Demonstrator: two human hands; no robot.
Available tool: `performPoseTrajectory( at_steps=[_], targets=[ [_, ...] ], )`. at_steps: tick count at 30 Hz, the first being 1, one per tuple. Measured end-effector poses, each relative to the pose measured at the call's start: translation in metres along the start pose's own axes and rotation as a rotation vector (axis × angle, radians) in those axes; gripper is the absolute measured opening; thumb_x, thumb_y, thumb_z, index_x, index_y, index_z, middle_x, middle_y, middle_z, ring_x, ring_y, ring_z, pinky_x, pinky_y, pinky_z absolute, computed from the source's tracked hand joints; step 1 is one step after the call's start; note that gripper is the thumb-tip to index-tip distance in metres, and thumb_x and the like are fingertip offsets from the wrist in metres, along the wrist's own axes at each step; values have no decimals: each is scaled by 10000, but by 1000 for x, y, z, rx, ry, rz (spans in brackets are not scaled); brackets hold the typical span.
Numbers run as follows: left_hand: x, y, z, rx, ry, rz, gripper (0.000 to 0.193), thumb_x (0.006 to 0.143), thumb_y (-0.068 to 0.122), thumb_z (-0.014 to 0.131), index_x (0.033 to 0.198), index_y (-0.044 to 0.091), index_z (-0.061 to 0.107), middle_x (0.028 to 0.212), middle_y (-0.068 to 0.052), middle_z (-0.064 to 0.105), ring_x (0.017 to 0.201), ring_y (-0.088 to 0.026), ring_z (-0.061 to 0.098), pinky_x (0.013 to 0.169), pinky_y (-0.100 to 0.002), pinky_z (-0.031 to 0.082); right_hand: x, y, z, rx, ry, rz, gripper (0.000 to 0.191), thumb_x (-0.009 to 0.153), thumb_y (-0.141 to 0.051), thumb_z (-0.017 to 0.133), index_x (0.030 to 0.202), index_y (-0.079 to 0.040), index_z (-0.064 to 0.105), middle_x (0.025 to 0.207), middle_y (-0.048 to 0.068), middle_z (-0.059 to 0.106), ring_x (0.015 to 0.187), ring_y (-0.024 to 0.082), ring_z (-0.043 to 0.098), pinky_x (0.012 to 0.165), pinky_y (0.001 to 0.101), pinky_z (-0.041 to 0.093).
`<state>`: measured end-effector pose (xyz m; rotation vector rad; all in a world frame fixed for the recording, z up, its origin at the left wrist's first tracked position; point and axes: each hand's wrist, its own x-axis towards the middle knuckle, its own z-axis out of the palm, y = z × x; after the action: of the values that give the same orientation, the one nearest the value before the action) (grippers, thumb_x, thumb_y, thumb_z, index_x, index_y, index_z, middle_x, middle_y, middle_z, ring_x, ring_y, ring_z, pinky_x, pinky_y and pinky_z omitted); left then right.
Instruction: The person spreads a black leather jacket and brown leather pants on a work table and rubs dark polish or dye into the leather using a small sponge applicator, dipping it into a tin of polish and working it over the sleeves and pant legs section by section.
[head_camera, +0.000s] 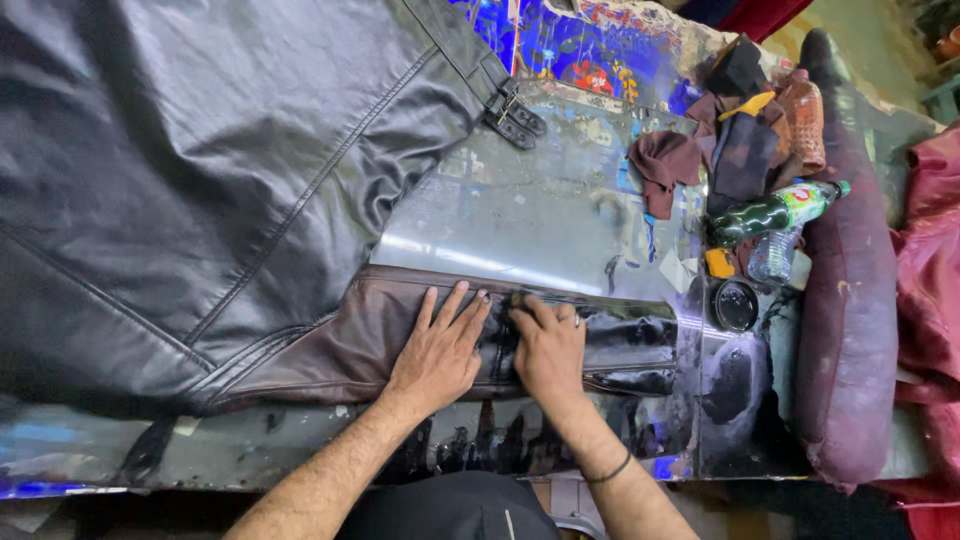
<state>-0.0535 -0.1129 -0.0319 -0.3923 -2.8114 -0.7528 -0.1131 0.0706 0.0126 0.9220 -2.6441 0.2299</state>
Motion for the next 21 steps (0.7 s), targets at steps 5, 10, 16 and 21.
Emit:
performPoseTrajectory(
  at_steps=[5, 10, 16, 21],
  targets=[
    [-3, 0, 2, -2, 52, 7, 652, 947, 249, 556, 1523, -4, 382, 1573, -116, 437, 1539, -319, 230, 1249, -560, 110, -59, -19, -21, 161, -212, -70, 393, 711, -25, 659, 1078, -122, 758, 1231, 14, 670, 962, 289, 571, 805, 436, 451],
    [0, -1, -2, 1, 40, 12, 680, 920, 282, 581, 1506, -5, 387, 1564, -127, 425, 1513, -330, 240, 1225, -574, 119, -60, 40, -31, 14, -8, 21, 338, 710, -43, 677, 1001, -185, 775, 1159, -33, 696, 963, 251, 594, 773, 446, 395],
    [-1, -5, -11, 44, 85, 25, 654, 914, 280, 599, 1483, 3, 432, 1556, -119, 448, 1505, -331, 272, 1211, -581, 158, -21, 50, -36, -98, 313, 387, 284, 833, -87, 680, 1097, -171, 742, 1231, 1, 670, 1076, 306, 576, 863, 477, 385],
    [-6, -14, -11, 72, 53, -9, 613, 873, 252, 624, 1416, -3, 493, 1516, -114, 495, 1497, -316, 314, 1206, -583, 198, -10, 21, -14, 73, 49, -83, 350, 776, -82, 666, 1091, -210, 751, 1238, -3, 672, 1038, 255, 589, 845, 479, 386]
  ],
)
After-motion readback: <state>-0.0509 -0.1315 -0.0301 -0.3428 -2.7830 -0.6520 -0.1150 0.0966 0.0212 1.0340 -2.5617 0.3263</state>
